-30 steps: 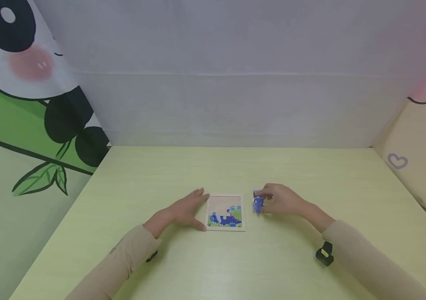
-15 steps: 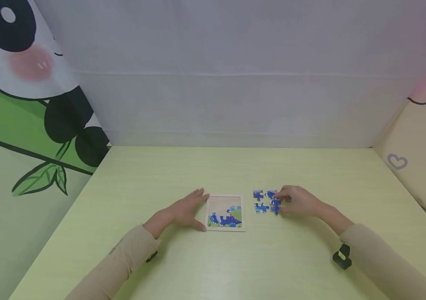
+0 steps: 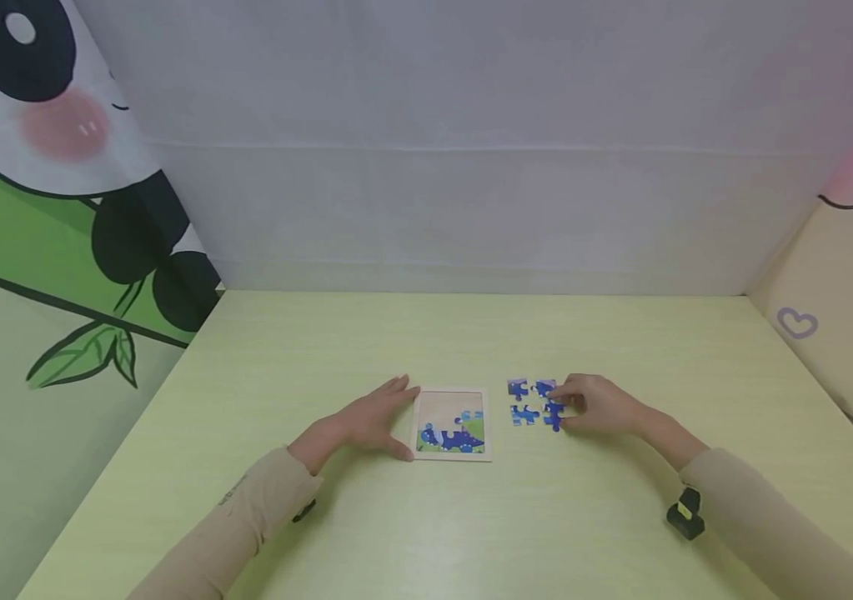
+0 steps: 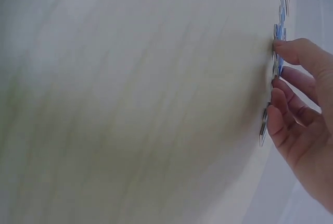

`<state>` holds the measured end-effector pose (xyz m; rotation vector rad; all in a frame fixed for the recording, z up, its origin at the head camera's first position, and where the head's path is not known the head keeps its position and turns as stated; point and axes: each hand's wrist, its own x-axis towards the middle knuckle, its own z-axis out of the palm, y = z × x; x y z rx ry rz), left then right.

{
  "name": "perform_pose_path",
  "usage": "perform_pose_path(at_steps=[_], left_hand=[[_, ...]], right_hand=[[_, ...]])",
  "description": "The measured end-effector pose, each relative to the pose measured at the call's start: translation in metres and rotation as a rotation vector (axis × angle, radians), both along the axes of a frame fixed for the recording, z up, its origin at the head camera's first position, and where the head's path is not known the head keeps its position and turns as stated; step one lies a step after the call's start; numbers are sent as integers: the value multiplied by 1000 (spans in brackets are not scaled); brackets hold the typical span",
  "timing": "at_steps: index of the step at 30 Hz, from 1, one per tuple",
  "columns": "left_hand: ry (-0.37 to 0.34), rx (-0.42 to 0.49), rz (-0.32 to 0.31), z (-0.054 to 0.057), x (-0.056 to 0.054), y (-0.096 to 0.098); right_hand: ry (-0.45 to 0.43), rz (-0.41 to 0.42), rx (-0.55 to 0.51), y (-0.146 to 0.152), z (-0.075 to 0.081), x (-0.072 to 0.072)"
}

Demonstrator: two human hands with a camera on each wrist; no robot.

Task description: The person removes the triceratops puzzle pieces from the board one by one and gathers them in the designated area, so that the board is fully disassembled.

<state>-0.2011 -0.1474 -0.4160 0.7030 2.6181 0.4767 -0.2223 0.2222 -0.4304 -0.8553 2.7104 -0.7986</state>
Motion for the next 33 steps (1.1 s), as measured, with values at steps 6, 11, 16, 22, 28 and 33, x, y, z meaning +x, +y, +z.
perform_pose_path(at_steps=[6, 11, 16, 22, 28, 33], left_hand=[[-3, 2, 2, 0, -1, 0], [-3, 16, 6, -1, -1, -1], [6, 20, -3, -4, -2, -1], [7, 11, -1, -4, -2, 0], [3, -2, 5, -4, -2, 0], [0, 0, 4, -3, -2, 0]], right_hand=[[-28, 12, -22, 2, 1, -1], [-30, 28, -35, 2, 1, -1], [-27, 34, -29, 3, 0, -1], [-28, 22, -44, 4, 1, 0], [5, 10, -84, 0, 9, -5], [7, 23, -70, -12, 12, -9]])
